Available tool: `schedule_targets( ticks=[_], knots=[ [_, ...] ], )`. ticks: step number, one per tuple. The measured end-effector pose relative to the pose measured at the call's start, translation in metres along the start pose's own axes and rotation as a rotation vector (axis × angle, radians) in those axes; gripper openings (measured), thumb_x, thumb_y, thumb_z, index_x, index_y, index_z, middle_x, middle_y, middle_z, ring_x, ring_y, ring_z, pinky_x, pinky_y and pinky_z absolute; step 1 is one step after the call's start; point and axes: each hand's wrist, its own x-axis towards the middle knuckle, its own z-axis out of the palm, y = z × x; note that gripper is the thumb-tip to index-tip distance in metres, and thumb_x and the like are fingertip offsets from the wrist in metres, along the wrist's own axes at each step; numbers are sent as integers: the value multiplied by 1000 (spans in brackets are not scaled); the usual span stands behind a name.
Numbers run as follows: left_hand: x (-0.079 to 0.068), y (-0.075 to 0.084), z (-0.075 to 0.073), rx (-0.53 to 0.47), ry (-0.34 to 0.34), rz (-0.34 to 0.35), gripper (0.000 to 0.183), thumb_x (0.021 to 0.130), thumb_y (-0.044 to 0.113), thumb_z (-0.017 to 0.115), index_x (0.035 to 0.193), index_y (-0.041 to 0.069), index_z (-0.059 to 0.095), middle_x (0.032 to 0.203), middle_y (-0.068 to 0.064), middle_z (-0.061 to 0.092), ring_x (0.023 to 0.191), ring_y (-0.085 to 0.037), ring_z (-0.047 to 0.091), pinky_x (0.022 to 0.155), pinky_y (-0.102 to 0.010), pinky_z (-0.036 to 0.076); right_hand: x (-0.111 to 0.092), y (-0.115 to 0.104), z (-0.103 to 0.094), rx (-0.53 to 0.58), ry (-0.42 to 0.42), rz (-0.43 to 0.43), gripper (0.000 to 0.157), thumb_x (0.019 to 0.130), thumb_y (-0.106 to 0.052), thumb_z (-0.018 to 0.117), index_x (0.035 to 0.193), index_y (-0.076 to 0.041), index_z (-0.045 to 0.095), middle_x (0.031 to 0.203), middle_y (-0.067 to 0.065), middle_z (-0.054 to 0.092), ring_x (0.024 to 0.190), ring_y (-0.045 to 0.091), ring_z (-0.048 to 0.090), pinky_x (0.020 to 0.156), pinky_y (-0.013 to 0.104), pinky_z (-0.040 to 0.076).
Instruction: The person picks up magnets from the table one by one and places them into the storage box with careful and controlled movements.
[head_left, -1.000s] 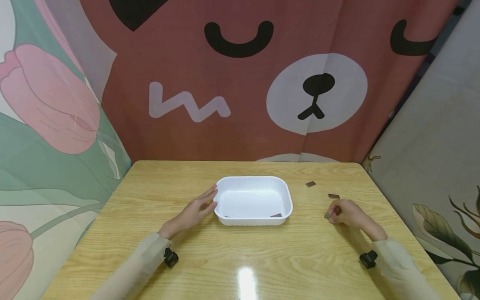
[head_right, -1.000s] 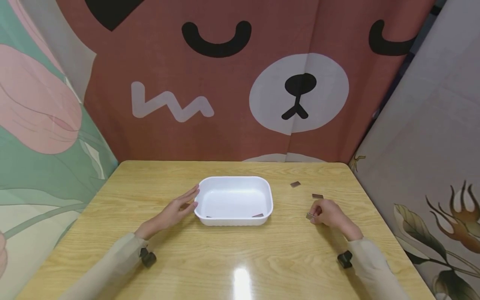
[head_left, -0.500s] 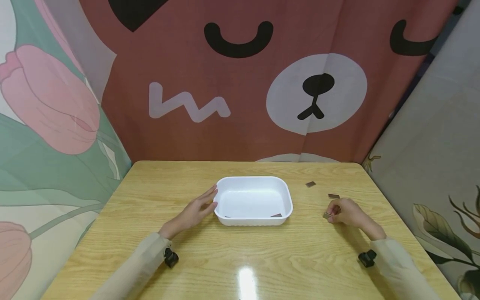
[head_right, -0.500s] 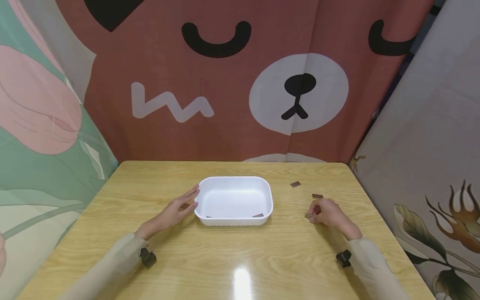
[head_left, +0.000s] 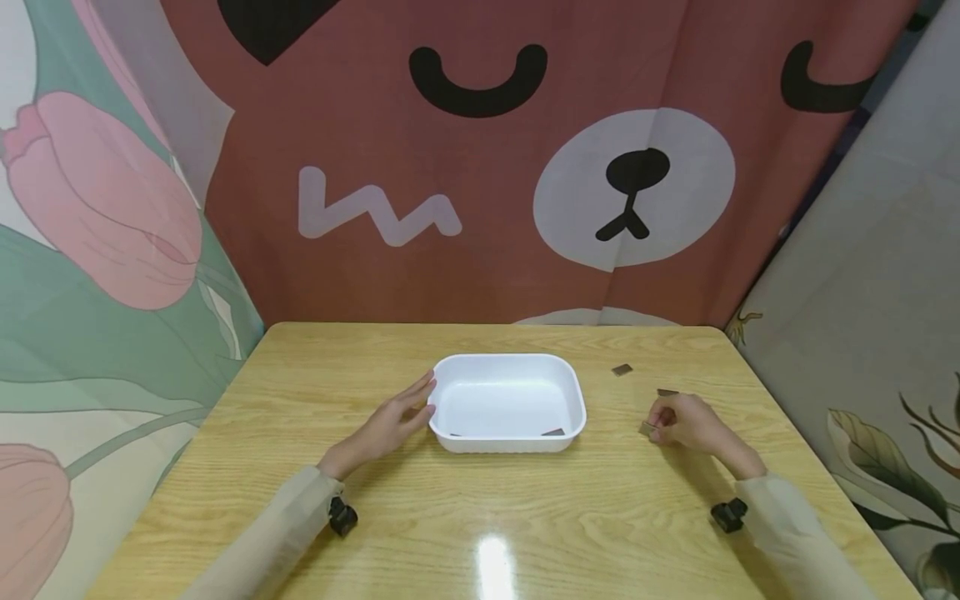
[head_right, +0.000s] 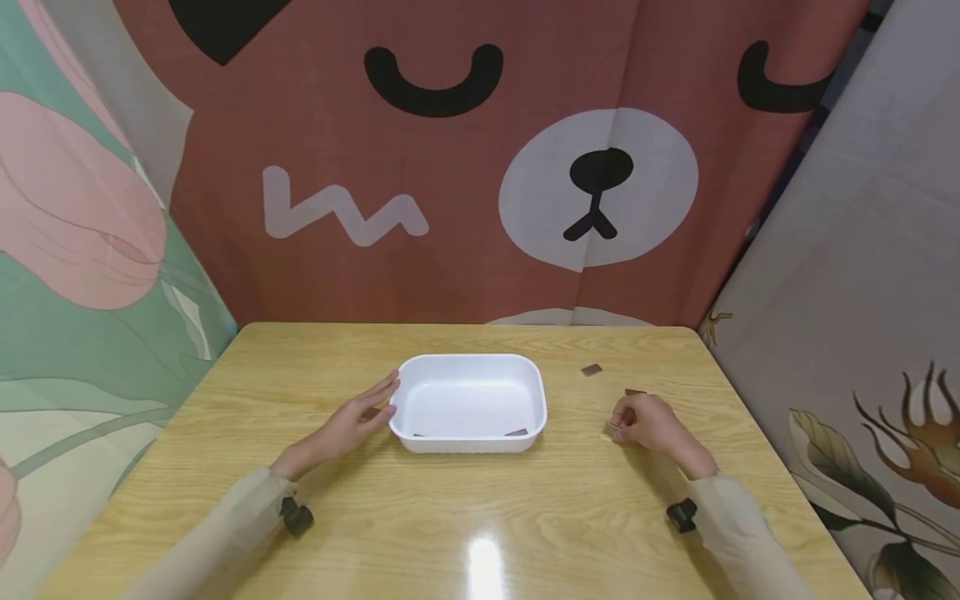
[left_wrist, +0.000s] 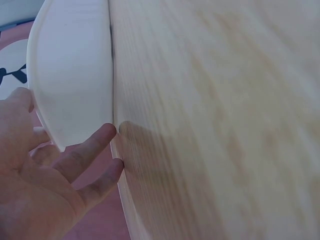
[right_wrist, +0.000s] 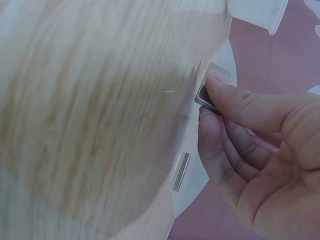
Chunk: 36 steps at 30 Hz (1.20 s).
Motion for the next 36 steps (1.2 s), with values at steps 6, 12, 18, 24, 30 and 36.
schedule_targets(
  ticks=[6,12,18,24,30,36],
  knots=[
    [0,2,0,-4,-2,-4,59,105,31,50,152,-1,33,162,-5,15,136,-31,42,102,-36,48,4,-2,1,9,22,4,15,79,-2,82,84,-6,68,75,-2,63,67,10,56,58,25,48],
    [0,2,-1,-3,1,-14,57,106,29,51,152,0,33,162,-4,16,139,-30,38,102,-35,48,9,-6,2,1,53,0,15,79,-1,81,84,-6,68,74,-3,62,67,10,55,58,25,47],
    [0,0,0,-1,2,-8,58,106,30,50,151,-1,33,162,-5,16,139,-30,37,102,-35,48,10,-12,2,18,45,18,14,80,-2,81,86,-4,69,75,-2,63,68,13,57,58,26,47],
    [0,1,0,-6,2,-6,58,106,29,50,152,-1,33,162,-5,15,142,-30,33,103,-34,48,11,-12,3,8,58,11,14,80,-2,81,85,-5,69,74,-3,64,67,12,58,57,26,48],
    [-1,1,0,-4,3,-9,59,106,32,50,152,0,32,163,-5,15,141,-30,34,103,-35,48,16,-10,2,-12,75,3,14,80,1,80,84,-7,69,73,-4,64,66,11,57,58,26,48],
    [0,1,-1,-6,-2,-13,59,106,31,50,152,-1,32,162,-5,15,141,-30,35,103,-34,47,21,-13,1,-12,87,-1,14,80,2,79,83,-6,69,73,-3,63,66,11,56,58,26,47]
  ],
)
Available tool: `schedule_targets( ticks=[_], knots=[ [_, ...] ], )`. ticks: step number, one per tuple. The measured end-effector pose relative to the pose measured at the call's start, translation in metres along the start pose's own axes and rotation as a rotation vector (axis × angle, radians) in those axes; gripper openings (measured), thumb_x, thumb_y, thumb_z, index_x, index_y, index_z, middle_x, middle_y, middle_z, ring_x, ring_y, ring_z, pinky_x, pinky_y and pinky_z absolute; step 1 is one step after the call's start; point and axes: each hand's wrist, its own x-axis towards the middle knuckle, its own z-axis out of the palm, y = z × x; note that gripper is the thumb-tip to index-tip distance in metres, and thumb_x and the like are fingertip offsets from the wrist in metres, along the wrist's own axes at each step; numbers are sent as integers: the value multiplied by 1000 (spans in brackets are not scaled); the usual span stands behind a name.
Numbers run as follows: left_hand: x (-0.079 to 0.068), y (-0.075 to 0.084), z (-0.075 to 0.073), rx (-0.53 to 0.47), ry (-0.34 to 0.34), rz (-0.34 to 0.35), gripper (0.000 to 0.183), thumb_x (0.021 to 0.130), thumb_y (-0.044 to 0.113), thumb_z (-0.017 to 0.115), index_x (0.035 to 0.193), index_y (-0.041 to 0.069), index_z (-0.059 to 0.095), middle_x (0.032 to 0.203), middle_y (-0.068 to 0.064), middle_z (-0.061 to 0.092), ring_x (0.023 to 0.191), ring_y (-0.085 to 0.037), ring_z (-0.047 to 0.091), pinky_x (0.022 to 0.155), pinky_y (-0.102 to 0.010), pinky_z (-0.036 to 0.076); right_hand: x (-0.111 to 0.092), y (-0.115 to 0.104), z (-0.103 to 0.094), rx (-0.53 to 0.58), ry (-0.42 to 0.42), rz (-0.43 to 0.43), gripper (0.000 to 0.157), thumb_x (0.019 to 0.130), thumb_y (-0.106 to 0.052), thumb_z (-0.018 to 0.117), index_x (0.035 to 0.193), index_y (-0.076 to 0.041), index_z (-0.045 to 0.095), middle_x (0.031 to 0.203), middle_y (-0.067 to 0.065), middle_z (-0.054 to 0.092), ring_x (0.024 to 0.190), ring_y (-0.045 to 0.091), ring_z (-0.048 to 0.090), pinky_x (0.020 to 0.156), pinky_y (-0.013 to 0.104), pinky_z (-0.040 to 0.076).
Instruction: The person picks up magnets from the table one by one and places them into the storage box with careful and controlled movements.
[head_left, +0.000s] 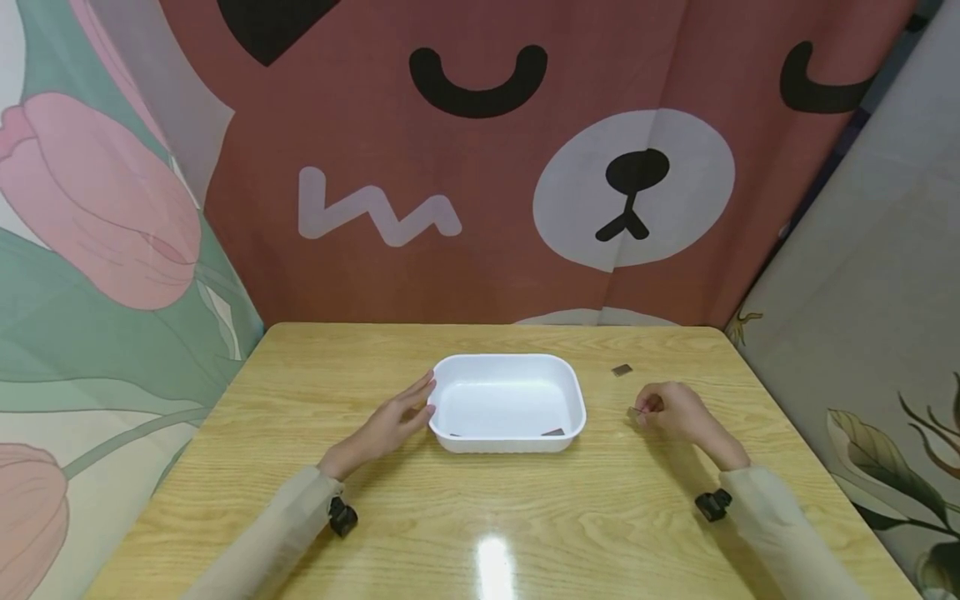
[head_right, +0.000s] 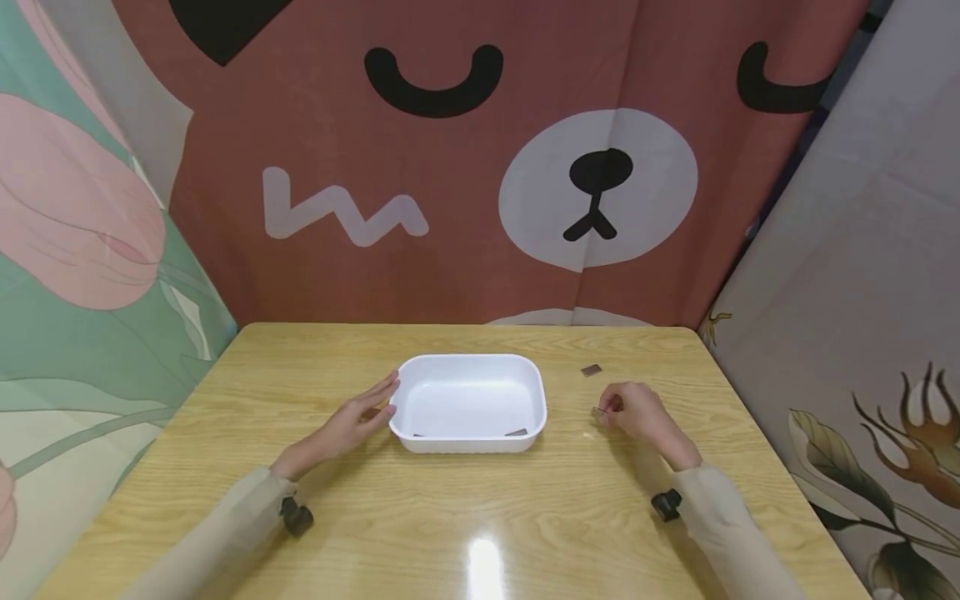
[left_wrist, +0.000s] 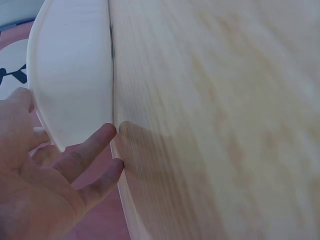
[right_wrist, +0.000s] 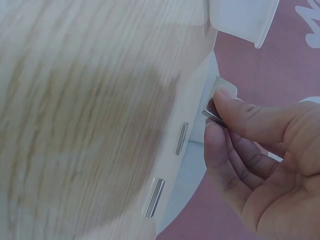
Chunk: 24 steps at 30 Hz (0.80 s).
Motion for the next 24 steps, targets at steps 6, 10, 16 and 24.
schedule_targets(
  ticks=[6,10,16,24],
  knots=[
    [0,-1,1,-2,2,2,58,106,30,50,152,-1,32,162,-5,15,141,-30,35,102,-35,48,3,-7,0,3,14,-8,12,81,1,80,84,-5,69,74,-2,64,67,12,57,58,26,48],
    [0,-1,0,-1,2,-2,59,106,32,50,152,0,33,162,-4,15,141,-29,35,103,-34,48,4,-10,1,11,17,-20,12,80,1,80,85,-4,69,75,-1,64,68,13,58,58,26,49],
    [0,-1,0,3,-2,-6,60,105,33,50,152,-1,33,163,-5,15,139,-30,37,104,-35,46,7,-11,2,17,30,-20,12,80,1,80,85,-3,70,75,-1,65,68,15,59,57,25,49],
    [0,1,0,3,-5,-7,59,106,31,50,152,-1,32,163,-7,15,135,-31,44,105,-35,45,12,-15,0,13,56,-32,12,80,2,80,84,-4,70,76,-1,66,68,14,60,58,26,51]
  ],
)
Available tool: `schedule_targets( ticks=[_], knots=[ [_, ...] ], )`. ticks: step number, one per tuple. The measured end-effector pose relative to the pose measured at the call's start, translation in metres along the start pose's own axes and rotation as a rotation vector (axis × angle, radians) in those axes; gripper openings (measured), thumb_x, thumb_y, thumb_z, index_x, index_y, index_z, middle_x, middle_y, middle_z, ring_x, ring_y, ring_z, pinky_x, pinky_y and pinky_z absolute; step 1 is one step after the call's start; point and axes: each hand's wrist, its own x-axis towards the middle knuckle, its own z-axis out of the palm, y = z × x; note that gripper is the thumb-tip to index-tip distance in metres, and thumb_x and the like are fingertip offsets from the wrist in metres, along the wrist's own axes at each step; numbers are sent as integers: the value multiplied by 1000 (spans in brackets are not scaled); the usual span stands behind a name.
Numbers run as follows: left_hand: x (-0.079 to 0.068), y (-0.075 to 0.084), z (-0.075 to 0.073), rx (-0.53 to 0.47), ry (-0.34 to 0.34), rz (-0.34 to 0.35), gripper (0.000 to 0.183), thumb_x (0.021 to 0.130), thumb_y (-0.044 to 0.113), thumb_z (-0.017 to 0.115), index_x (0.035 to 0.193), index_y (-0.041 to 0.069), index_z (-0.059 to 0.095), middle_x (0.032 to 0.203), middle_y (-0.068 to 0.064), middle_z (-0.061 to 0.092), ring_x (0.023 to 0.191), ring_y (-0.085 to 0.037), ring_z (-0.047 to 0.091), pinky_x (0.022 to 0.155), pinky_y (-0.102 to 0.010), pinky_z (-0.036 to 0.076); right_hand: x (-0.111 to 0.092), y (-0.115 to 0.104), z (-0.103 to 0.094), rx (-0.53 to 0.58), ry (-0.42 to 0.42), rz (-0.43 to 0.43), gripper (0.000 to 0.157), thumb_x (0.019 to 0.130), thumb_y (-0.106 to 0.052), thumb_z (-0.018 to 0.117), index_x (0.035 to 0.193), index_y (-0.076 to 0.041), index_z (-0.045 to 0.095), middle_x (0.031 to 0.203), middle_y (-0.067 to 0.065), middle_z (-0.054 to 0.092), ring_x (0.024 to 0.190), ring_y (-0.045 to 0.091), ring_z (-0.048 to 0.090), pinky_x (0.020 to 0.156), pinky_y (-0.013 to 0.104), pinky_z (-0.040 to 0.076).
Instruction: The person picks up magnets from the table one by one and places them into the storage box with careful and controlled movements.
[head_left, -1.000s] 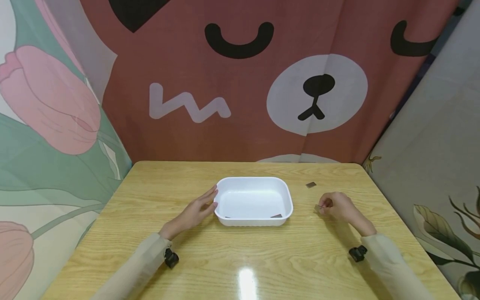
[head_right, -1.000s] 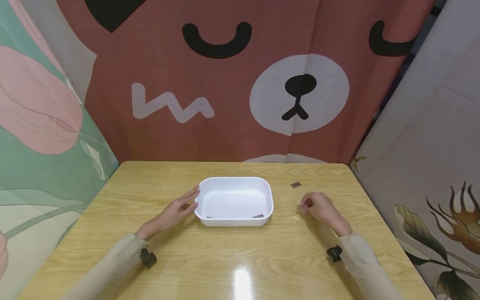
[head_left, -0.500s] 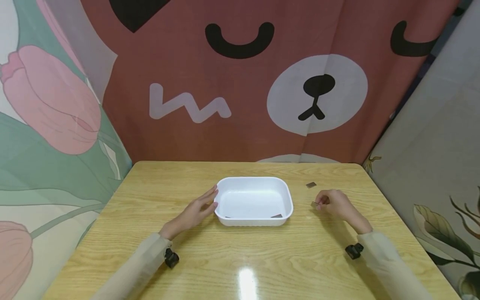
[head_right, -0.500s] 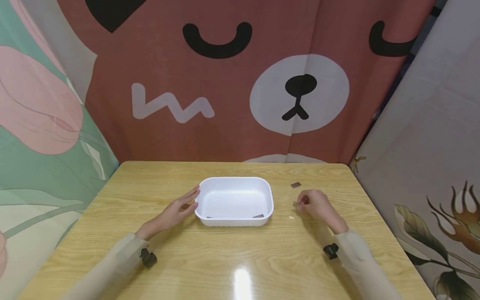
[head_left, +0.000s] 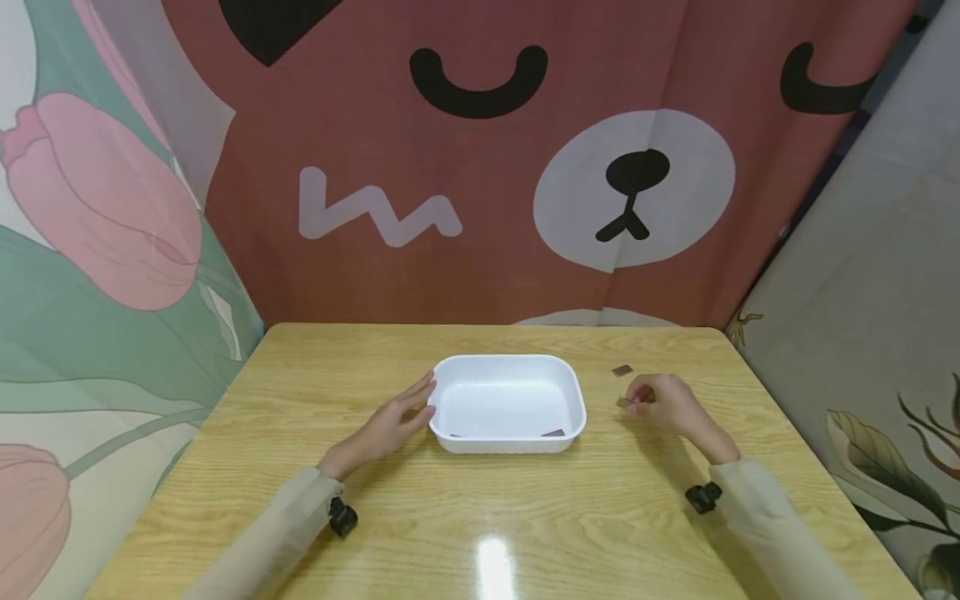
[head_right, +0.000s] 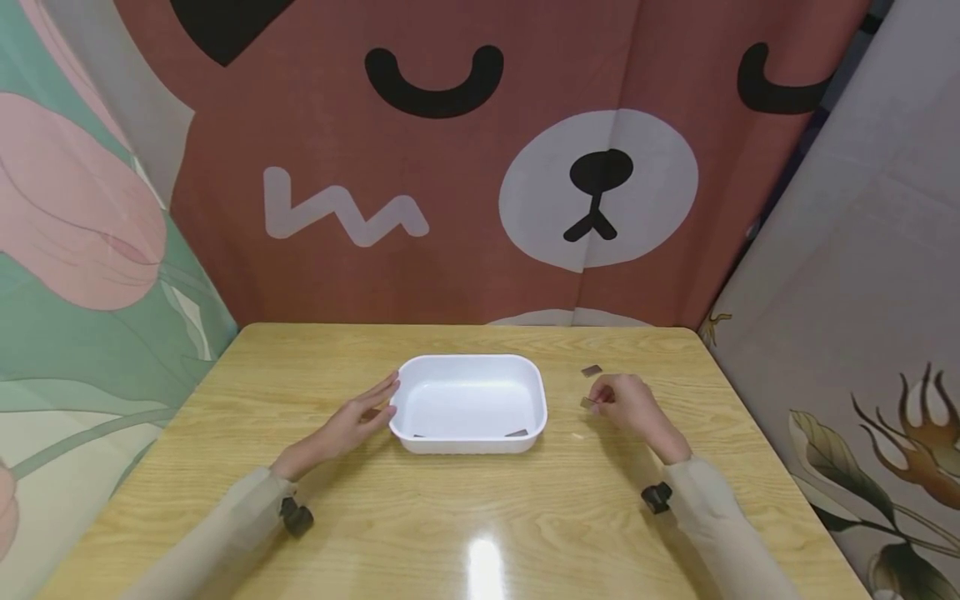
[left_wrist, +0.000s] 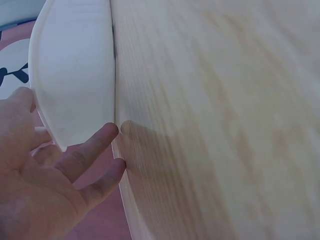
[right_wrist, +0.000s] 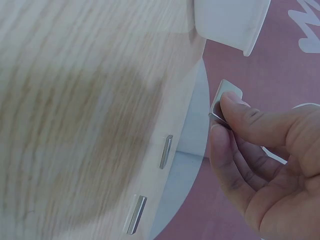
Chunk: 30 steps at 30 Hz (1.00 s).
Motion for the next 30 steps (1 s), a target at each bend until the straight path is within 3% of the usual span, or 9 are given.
schedule_targets(
  ticks=[14,30],
  knots=[
    [-1,1,0,-10,6,20,59,106,30,50,151,-3,32,163,-8,14,134,-32,45,103,-34,48,10,-16,-2,11,16,3,9,82,4,77,86,-2,71,75,1,66,66,13,60,57,24,52],
    [0,4,0,-10,2,15,56,106,24,51,151,-3,33,162,-6,15,137,-30,40,101,-31,48,19,-26,2,25,60,-13,9,83,3,77,88,-1,71,78,5,68,70,17,65,61,32,57]
  ],
)
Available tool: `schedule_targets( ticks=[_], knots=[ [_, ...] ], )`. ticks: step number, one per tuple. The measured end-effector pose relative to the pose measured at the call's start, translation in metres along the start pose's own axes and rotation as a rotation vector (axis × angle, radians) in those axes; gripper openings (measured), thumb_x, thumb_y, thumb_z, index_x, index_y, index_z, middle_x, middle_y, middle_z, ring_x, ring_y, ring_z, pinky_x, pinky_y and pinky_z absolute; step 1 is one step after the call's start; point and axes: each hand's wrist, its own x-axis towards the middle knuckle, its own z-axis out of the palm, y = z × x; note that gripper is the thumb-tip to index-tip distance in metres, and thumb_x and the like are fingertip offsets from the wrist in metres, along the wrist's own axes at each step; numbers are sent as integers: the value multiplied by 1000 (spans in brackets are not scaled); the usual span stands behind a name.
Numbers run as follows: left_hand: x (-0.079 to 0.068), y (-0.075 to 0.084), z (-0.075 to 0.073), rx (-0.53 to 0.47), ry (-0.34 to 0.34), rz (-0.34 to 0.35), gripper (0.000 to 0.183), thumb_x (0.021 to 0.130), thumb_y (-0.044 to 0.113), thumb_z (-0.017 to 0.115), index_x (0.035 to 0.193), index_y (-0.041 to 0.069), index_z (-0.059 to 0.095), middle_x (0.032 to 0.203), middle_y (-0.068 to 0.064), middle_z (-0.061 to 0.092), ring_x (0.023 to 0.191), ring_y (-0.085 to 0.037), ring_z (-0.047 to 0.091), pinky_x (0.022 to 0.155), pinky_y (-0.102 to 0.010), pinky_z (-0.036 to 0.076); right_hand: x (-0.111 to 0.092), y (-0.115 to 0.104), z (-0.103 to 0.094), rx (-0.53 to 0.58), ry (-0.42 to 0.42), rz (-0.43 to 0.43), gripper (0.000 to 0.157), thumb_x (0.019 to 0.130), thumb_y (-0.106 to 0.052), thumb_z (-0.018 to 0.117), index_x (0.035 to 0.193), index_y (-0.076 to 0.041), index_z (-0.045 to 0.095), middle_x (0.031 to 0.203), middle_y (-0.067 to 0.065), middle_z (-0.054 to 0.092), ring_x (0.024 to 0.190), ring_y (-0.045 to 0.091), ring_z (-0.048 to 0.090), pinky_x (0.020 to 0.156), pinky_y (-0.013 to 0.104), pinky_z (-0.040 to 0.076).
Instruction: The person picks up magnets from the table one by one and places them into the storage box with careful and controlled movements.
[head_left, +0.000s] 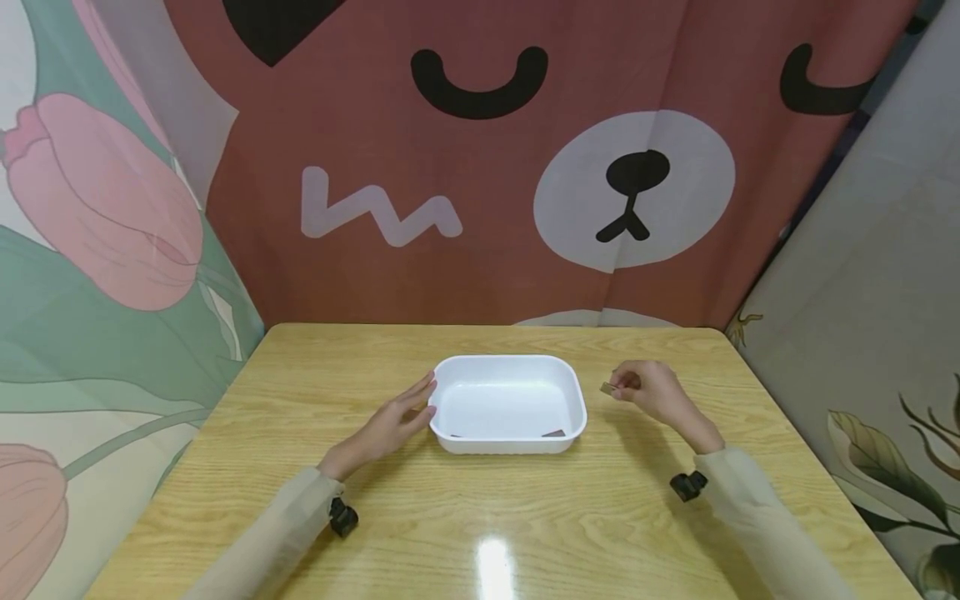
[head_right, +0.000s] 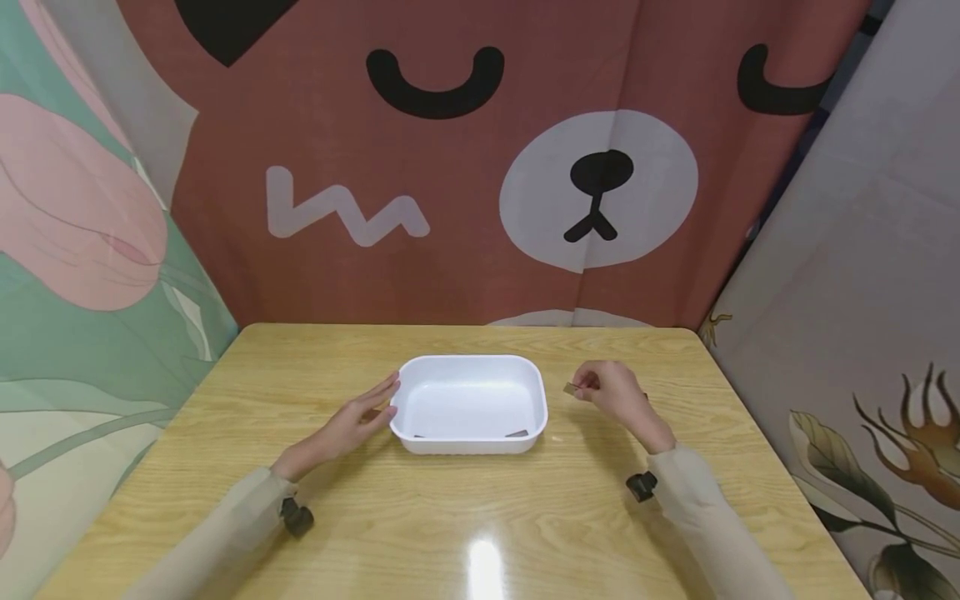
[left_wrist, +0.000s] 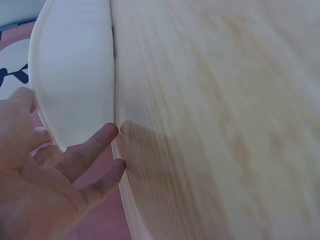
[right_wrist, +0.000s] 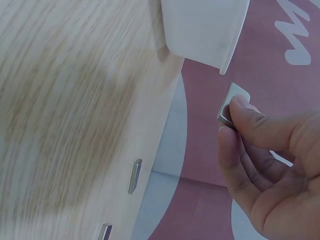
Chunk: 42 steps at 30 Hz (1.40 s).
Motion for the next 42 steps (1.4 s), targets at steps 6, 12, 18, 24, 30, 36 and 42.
schedule_targets(
  ticks=[6,12,18,24,30,36,42],
  knots=[
    [-1,0,1,5,3,-1,59,106,30,50,152,-2,32,163,-7,14,142,-31,33,103,-33,47,4,-7,1,-4,13,-8,9,83,2,78,88,-3,72,78,4,68,70,18,66,61,33,58],
    [-1,-1,1,2,4,0,59,106,31,50,152,-2,32,163,-7,14,142,-31,31,103,-33,47,8,-13,4,4,10,-10,8,83,1,78,87,-3,72,78,4,69,71,19,67,62,34,59],
    [0,-1,0,5,3,-6,59,106,31,50,152,-2,32,163,-5,15,142,-30,33,103,-33,47,13,-16,6,8,9,-20,8,84,0,78,87,-4,72,78,3,68,72,18,67,64,36,59],
    [1,-2,0,13,3,-17,59,106,32,49,152,-1,33,162,-3,15,143,-28,31,104,-33,46,18,-20,6,12,27,-35,8,83,1,78,88,-2,72,80,5,69,72,20,67,63,36,60],
    [0,-4,2,10,6,-6,59,106,31,50,152,-1,33,162,-5,15,142,-30,32,104,-34,46,19,-23,7,18,34,-7,7,84,2,77,89,-1,73,81,6,69,73,20,67,64,35,60],
    [0,-4,2,16,10,-1,58,106,31,50,151,-1,33,162,-5,15,143,-30,30,103,-34,47,23,-26,11,20,50,-25,8,83,3,77,90,0,73,81,6,70,73,20,67,64,35,60],
    [1,-3,1,22,8,-10,58,106,30,50,151,-1,34,162,-4,16,144,-27,27,104,-33,46,27,-29,16,28,81,-53,9,83,4,77,90,0,74,81,8,70,72,21,67,62,35,60]
  ],
)
